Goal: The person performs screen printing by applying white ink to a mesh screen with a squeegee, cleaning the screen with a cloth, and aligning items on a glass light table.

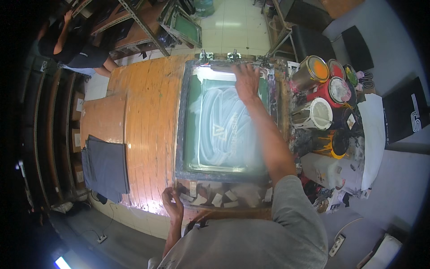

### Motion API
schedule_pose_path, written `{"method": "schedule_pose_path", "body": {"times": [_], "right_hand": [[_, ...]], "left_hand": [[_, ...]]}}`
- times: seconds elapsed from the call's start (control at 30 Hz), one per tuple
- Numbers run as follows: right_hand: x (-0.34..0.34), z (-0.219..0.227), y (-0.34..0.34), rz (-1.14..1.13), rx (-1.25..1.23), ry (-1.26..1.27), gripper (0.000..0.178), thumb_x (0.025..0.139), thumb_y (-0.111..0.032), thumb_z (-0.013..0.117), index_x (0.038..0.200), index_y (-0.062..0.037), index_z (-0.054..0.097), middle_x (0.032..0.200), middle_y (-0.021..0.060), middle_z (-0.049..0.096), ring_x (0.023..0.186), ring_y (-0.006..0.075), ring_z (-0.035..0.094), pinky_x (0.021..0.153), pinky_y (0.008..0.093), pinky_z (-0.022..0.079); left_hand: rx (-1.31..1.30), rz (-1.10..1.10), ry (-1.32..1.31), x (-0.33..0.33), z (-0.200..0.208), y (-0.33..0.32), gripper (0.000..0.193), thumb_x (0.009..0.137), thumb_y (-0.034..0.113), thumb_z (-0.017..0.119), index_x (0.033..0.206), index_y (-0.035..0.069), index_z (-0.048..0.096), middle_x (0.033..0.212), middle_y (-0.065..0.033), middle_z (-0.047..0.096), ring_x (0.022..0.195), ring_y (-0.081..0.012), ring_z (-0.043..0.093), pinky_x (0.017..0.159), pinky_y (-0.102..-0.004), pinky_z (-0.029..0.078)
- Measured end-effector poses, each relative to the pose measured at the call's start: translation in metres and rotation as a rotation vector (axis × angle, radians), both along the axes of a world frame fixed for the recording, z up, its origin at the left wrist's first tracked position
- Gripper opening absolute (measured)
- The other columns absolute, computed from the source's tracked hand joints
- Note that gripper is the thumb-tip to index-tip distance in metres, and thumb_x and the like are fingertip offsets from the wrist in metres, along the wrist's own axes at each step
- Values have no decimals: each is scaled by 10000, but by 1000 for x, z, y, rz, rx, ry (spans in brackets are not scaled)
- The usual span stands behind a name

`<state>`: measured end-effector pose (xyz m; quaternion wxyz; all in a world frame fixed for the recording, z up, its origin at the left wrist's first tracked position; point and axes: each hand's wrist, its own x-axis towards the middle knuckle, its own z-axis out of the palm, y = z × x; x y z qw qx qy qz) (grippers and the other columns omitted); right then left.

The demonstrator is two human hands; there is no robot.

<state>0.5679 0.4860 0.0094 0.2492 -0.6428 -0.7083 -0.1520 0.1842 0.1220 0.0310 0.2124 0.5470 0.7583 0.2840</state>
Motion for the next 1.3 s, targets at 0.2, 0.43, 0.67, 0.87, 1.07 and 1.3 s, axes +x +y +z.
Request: {"method": "schedule_pose_path", "body": {"times": [0.2,0.43,0.67,0.87,1.07,1.3], "right_hand": [[-23,19,29,127,-101,67,415,789,6,676,1174,-147,658,922,76,634,979,263,586,857,462,377],[-17,16,6,85,-114,81,357,792,19,622,1092,-165,682,937,69,653,1010,270,597,864,483,372],[-40,3,15,102,-82,78,424,772,53,628,1138,-158,668,951,73,628,1010,271,582,876,465,373],[-24,17,28,70,-155,84,398,802,24,638,1159,-150,667,973,90,637,1040,288,583,884,482,370],[14,36,8,67,-324,94,409,835,-64,714,1228,-161,652,1096,96,621,1130,271,573,969,517,350],[5,40,27,-2,-293,91,536,855,-144,717,1367,-265,612,1257,144,542,1235,297,491,944,488,385]], "left_hand": [[111,-154,352,-3,-35,23,282,991,211,525,1162,-13,537,1028,-214,565,962,-400,528,866,-521,386],[72,-129,366,0,-32,25,325,1000,245,500,1184,-20,536,1072,-236,553,1008,-413,525,895,-522,385],[72,-151,349,-2,-30,22,415,1004,329,474,1189,-35,545,1091,-247,547,1025,-428,517,919,-534,375],[87,-149,296,-2,-32,21,435,1000,348,466,1163,-45,554,1068,-259,539,1027,-443,509,926,-533,371],[96,-137,329,1,-29,25,497,1006,393,442,1195,-57,542,1063,-266,534,1021,-444,503,926,-528,366],[97,-164,308,-1,-31,21,514,1006,415,450,1217,-45,540,1101,-265,533,1057,-446,501,955,-551,350]]}}
